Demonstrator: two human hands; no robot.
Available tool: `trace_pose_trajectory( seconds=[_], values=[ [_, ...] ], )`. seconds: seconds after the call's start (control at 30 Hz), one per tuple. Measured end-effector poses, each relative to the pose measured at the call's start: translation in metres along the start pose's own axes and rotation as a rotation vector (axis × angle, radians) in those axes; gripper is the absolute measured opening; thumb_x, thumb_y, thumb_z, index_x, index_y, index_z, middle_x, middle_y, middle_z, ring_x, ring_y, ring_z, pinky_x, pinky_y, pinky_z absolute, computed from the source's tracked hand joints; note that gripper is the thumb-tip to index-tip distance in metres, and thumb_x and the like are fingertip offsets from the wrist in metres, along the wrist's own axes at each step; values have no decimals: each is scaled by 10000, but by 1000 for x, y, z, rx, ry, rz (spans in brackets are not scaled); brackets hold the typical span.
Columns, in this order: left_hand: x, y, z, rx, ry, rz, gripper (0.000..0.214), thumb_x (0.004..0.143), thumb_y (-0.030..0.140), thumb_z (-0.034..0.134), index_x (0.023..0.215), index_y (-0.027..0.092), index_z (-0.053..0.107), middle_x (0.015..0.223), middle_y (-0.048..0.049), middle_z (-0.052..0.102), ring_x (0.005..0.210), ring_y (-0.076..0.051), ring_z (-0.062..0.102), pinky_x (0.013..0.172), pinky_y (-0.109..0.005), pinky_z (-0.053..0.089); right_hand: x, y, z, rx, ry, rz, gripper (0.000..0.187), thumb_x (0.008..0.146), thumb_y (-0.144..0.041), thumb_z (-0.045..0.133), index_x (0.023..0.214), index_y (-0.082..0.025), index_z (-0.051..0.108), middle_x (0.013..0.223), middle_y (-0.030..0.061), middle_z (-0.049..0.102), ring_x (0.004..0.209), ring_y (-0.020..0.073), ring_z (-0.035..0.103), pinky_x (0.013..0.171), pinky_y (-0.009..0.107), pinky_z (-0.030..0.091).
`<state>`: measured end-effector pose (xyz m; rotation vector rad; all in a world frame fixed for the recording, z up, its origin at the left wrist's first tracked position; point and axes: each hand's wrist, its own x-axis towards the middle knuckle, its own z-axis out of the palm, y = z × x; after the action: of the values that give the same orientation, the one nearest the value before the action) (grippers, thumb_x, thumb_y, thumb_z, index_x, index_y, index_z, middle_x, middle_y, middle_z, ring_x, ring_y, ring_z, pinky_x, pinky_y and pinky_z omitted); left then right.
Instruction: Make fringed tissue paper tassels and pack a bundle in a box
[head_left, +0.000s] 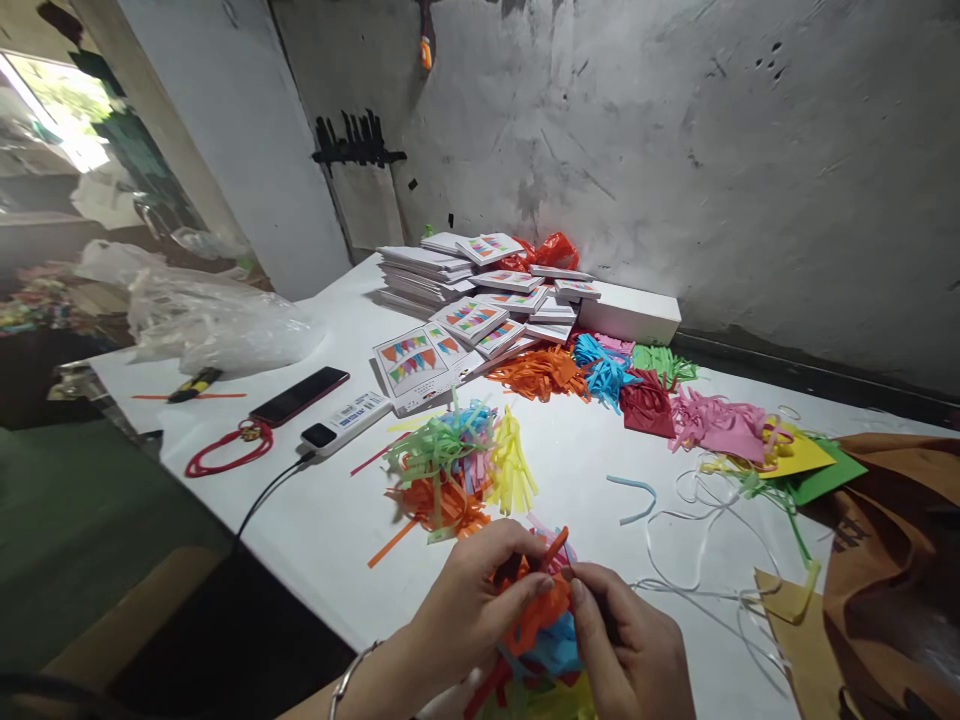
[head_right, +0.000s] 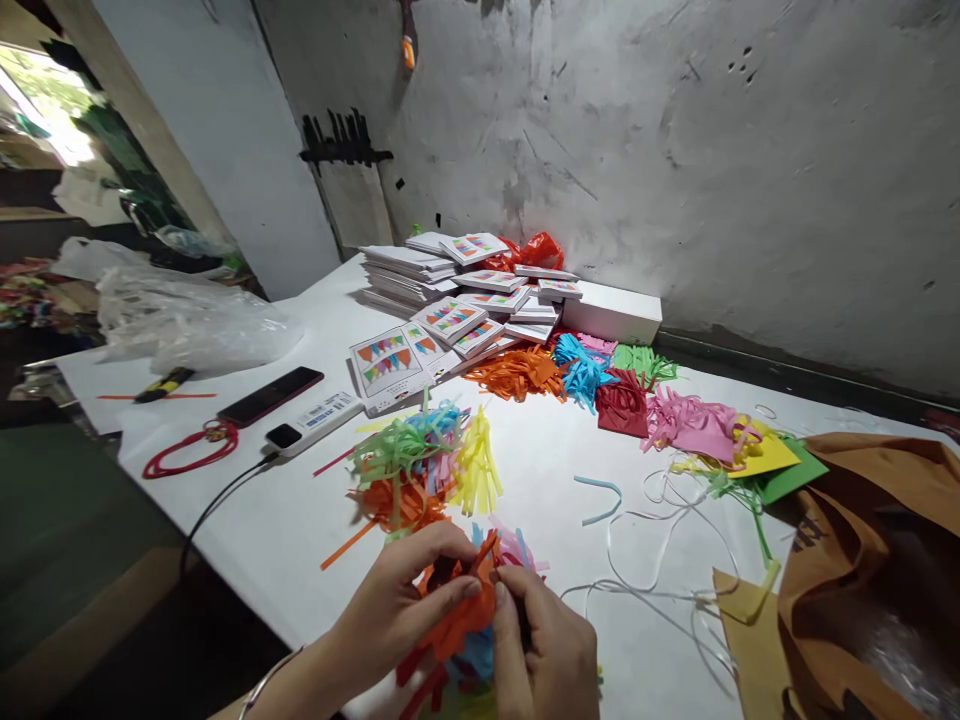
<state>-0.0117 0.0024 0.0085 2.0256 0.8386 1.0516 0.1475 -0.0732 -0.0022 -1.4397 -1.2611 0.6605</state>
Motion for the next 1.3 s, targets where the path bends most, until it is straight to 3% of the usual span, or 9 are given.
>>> trace_pose_trajectory(
  seconds=[0.23, 0.3, 0.4, 0.53, 0.67, 0.97, 1.17, 1.23, 1.3],
  values=[
    [0, -6, 0, 249, 19, 344, 178, 964, 105, 543, 1074, 194, 650, 886, -65, 668, 776, -173, 584, 681, -265, 476, 3, -6, -5, -76, -47, -72, 285, 936, -468, 554, 890, -267, 751, 748, 22, 733, 637, 170, 678, 634, 238, 505],
    [-1, -6, 1, 312, -2, 375, 156, 971, 114, 536, 1057, 188, 642, 851, -60, 659, 745, -175, 553, 659, -272, 454, 3, -6, -5, 6, -54, 41, 320, 919, -521, 580, 995, -256, 742, 689, 9, 699, 577, 155, 651, 573, 230, 491],
    [-2, -5, 3, 361, -17, 395, 118, 981, 138, 529, 1002, 182, 636, 822, -54, 652, 719, -173, 525, 633, -270, 428, 4, -4, -2, 270, -111, 293, 546, 853, -619, 651, 1203, -200, 656, 575, -37, 609, 420, 117, 563, 431, 206, 426],
    [-1, -2, 4, 380, -19, 436, 141, 981, 128, 518, 1017, 187, 641, 822, -50, 658, 701, -166, 504, 610, -261, 409, 6, -3, 3, 529, -154, 429, 625, 753, -639, 761, 1117, -140, 661, 562, -34, 605, 399, 106, 571, 410, 184, 404],
    [-1, -1, 4, 408, -12, 451, 158, 972, 120, 528, 1050, 172, 655, 804, -55, 645, 688, -172, 487, 597, -269, 406, 5, -4, 5, 553, -44, 416, 588, 715, -602, 811, 1075, -155, 684, 576, -33, 616, 407, 109, 575, 419, 200, 431],
    [-6, -3, 4, 327, -7, 439, 176, 964, 120, 554, 1109, 171, 641, 853, -67, 646, 722, -174, 518, 637, -275, 437, 5, 4, 2, 474, -67, 360, 511, 757, -581, 783, 1051, -170, 711, 607, -12, 640, 454, 135, 615, 437, 215, 453],
    [-7, -5, 6, 391, -66, 472, 194, 955, 78, 520, 1044, 169, 666, 820, -62, 651, 694, -174, 492, 621, -281, 412, 4, 4, 2, 569, -111, 424, 491, 740, -588, 792, 968, -165, 696, 556, -24, 611, 404, 127, 576, 410, 215, 428],
    [-6, -2, 4, 354, -113, 438, 185, 961, 104, 531, 1051, 177, 675, 862, -69, 672, 729, -183, 514, 651, -291, 431, 4, 6, 2, 470, -86, 356, 424, 797, -583, 737, 914, -178, 695, 577, -18, 612, 441, 123, 576, 434, 212, 440],
    [-3, 2, 0, 227, -182, 313, 191, 958, 149, 566, 1102, 197, 681, 959, -80, 690, 824, -198, 569, 720, -301, 467, 3, 8, 1, 317, -45, 224, 356, 863, -549, 672, 894, -195, 701, 655, 5, 648, 546, 134, 617, 501, 207, 475]
  ],
)
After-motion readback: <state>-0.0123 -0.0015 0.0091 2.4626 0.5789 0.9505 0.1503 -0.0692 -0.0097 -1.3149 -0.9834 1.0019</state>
